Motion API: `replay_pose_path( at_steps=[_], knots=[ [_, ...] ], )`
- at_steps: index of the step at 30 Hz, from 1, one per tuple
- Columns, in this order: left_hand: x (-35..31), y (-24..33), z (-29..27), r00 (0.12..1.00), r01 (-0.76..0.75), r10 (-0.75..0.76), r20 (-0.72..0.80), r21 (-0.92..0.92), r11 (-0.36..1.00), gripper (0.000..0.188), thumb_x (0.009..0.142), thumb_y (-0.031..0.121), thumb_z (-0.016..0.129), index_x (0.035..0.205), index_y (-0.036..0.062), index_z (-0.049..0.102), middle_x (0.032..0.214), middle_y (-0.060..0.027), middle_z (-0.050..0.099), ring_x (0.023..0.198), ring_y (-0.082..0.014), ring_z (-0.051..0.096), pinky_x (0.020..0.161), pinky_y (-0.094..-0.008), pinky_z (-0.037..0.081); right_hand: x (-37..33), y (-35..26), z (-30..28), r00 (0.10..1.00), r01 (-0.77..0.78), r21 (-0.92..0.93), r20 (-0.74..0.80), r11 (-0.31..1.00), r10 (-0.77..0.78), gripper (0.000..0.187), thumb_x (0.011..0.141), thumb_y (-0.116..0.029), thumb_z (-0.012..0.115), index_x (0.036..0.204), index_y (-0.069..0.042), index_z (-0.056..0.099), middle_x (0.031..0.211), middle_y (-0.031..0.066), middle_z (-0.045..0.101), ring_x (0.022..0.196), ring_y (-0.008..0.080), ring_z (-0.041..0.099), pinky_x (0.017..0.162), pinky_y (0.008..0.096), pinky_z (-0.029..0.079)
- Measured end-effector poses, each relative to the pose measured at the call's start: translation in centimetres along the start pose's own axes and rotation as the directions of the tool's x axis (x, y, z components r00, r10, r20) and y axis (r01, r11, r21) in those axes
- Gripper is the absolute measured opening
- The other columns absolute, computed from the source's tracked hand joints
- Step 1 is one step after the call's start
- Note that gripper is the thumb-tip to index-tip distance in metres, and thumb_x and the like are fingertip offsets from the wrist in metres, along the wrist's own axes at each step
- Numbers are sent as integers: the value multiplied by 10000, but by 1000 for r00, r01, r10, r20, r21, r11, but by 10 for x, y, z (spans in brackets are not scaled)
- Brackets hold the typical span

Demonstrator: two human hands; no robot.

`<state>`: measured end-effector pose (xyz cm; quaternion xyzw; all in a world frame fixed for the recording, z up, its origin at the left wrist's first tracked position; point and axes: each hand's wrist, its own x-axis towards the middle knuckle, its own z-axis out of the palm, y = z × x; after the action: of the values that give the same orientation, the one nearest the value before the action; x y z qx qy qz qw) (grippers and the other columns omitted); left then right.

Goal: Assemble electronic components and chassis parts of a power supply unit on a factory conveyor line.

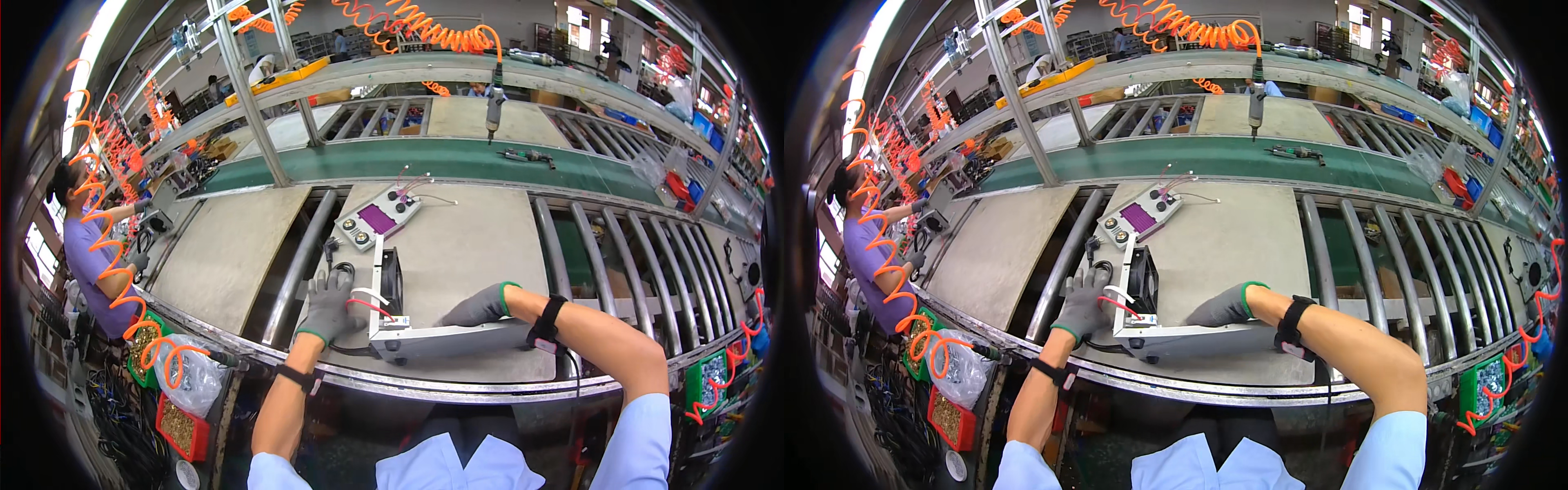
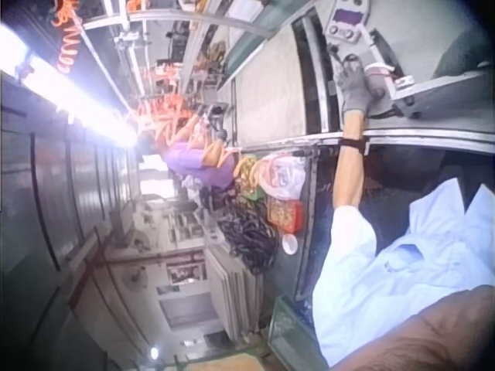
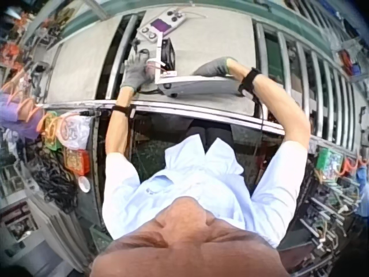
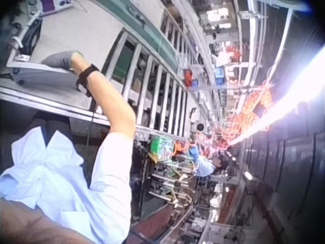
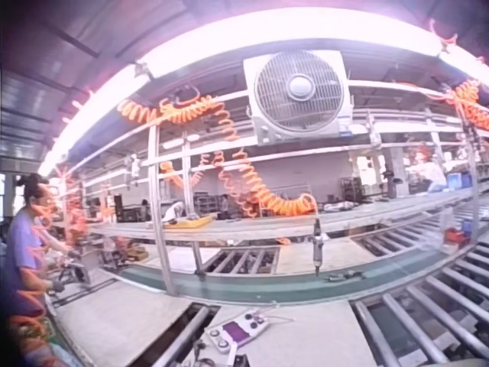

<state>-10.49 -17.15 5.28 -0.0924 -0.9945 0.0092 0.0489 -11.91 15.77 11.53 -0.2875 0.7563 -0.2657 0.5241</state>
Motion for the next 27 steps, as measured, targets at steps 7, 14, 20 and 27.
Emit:
replay_pose_path(
  at_steps=[7, 14, 20, 27],
  knots=[
    [-98, -18, -29, 993, 114, -111, 27, -284, 952, 941, 690, 381, 875, 1449, 39, 436, 1471, -275, 413, 1384, -469, 373, 1129, -565, 335, 34, 10, -13, 997, 32, -254, 80, 967, -12, 616, 993, -451, 519, 1348, 48, 589, 1364, 206, 618, 1204, 281, 591, 1070, 380, 404],
    [-79, -38, 0, 932, 353, -363, 20, -280, 893, 881, 746, 523, 787, 1412, 29, 487, 1302, -253, 551, 1226, -438, 527, 1013, -510, 461, 40, -29, -13, 945, -295, -380, -255, 877, 207, 640, 957, -573, 475, 1283, -59, 672, 1306, 186, 649, 1201, 338, 611, 1043, 446, 434],
    [-39, -36, 11, 978, 203, -208, -12, -181, 962, 425, 823, 407, 731, 1034, 48, 650, 1106, -176, 634, 1066, -364, 619, 917, -447, 527, 55, -8, -14, 950, -157, -486, -312, 860, -3, 555, 981, -498, 499, 1257, -50, 678, 1203, 198, 697, 1120, 373, 647, 997, 450, 475],
    [-34, -35, 15, 991, 96, -105, -79, -110, 989, 505, 808, 462, 702, 1119, 66, 661, 1047, -179, 650, 988, -342, 654, 838, -453, 537, 40, -32, -14, 904, -381, -647, -412, 661, 118, 575, 955, -550, 494, 1065, -49, 753, 1097, 218, 718, 1017, 403, 687, 934, 475, 520]
  ],
)
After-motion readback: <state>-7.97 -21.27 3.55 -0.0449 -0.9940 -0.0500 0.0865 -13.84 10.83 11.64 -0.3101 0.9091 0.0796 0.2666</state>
